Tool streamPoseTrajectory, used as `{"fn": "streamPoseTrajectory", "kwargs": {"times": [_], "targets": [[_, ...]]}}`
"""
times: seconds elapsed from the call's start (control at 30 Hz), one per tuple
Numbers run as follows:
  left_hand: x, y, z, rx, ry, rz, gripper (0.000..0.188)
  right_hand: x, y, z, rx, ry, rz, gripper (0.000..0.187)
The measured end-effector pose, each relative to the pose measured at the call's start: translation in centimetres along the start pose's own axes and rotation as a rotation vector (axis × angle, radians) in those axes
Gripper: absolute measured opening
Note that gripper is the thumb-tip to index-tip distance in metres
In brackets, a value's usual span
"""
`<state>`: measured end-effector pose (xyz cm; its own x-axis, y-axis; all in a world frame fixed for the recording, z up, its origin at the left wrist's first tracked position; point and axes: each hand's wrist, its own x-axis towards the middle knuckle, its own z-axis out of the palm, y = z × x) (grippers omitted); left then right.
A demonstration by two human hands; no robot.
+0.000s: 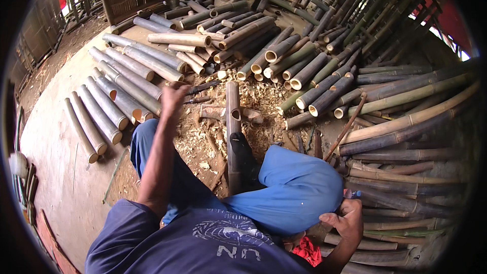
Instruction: The person uses a tool to drill holes into segments of bamboo and then fits them together.
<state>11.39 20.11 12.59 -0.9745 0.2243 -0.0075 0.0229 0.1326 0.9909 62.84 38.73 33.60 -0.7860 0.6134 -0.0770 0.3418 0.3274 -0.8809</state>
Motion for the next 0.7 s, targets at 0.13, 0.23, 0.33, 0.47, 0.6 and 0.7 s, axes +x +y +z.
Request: {"fn": "streamPoseTrajectory", "kwargs": {"times": [0.13,0.23,0.33,0.47,0.6,0.7], "targets": [[-4.9,-5.0,9.0,-0.128,-0.085,-0.309,0.039,0.4,-0.2,1.0,0.009,-0.017,0.066,0.030],[-8.9,-12.8,12.3,0.133,-0.077,-0.496,0.052,1.1,1.2,2.6,0.057,-0.015,-0.046,0.031],[-14.0,-16.2,14.8,0.284,-0.234,-0.371,0.094,0.7,0.8,3.7,0.091,-0.052,-0.052,0.033],[-16.4,-13.3,16.0,0.534,-0.390,-0.302,0.092,-0.4,1.1,2.9,-0.136,-0.159,-0.034,0.037],[-15.7,-14.6,16.0,0.534,-0.392,-0.222,0.086,-1.1,1.4,3.7,-0.178,-0.276,0.020,0.039],[-15.6,-16.6,17.0,0.375,-0.394,-0.186,0.081,-1.0,2.3,3.7,-0.086,-0.286,0.115,0.031]]}}
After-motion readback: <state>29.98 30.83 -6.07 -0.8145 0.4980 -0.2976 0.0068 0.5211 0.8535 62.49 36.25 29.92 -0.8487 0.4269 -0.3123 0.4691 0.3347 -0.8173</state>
